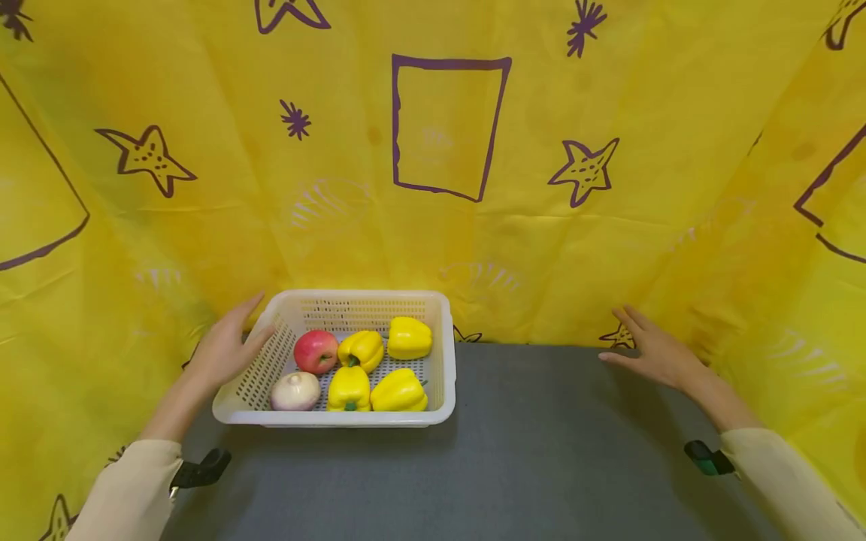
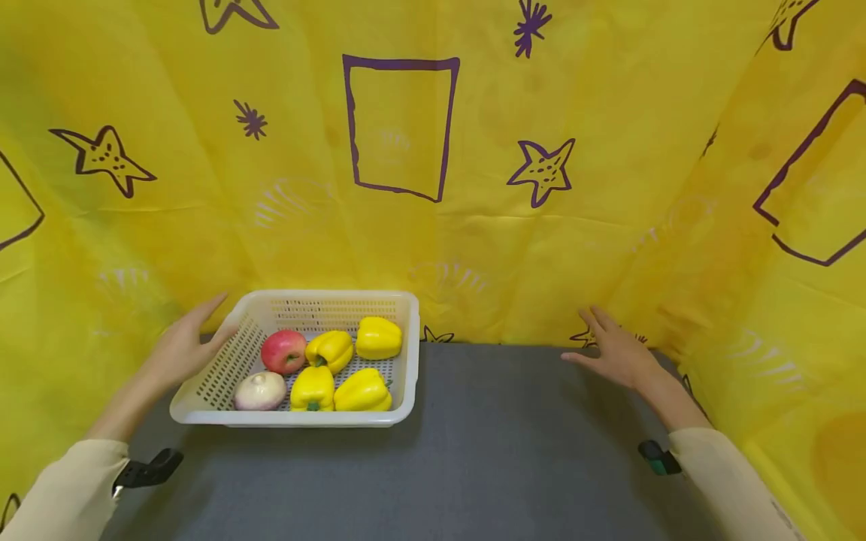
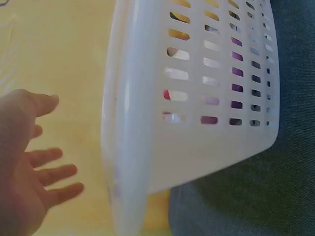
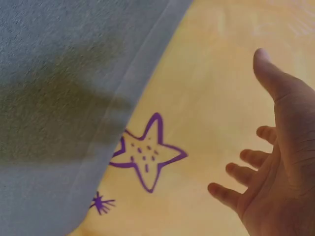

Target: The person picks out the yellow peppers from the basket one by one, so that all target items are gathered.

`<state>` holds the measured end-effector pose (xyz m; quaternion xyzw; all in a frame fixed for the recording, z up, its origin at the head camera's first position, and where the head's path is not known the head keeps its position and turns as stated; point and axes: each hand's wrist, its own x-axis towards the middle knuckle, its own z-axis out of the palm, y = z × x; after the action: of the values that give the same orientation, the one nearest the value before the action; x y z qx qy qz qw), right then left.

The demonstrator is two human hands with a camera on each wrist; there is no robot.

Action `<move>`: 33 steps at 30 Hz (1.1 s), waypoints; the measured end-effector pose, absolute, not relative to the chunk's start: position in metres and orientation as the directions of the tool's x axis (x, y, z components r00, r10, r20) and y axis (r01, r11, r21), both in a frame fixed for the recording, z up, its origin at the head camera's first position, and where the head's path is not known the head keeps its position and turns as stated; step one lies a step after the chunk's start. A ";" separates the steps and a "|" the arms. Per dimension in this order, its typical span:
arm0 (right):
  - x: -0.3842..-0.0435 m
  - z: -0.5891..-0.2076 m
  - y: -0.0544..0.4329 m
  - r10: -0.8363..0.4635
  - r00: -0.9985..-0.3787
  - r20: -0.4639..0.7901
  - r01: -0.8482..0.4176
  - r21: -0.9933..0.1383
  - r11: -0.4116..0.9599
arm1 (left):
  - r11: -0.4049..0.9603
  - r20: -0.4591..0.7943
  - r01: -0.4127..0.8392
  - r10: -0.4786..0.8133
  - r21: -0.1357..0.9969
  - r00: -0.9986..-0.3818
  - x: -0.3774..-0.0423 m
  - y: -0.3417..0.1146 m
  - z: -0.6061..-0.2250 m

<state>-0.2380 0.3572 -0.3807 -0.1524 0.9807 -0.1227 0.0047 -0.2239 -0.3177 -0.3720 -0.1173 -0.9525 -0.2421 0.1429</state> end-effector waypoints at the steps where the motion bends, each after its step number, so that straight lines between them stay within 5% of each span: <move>1: -0.237 -0.380 0.355 -0.308 -0.951 0.038 -0.308 -0.246 0.919 | 0.855 0.311 0.281 0.150 0.435 -0.938 -0.222 -0.319 -0.373; 7: -0.233 -0.374 0.340 -0.365 -0.927 0.088 -0.375 -0.256 0.891 | 0.864 0.220 0.214 0.123 0.457 -0.968 -0.213 -0.329 -0.387; 33: -0.228 -0.364 0.256 -0.529 -0.819 0.222 -0.572 -0.239 0.785 | 0.825 0.230 0.172 0.052 0.539 -0.972 -0.199 -0.331 -0.416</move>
<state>-0.2279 0.2558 -0.3641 -0.2922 0.9420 -0.1488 -0.0715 -0.1989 -0.3311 -0.4158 -0.0591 -0.9496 -0.2902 0.1029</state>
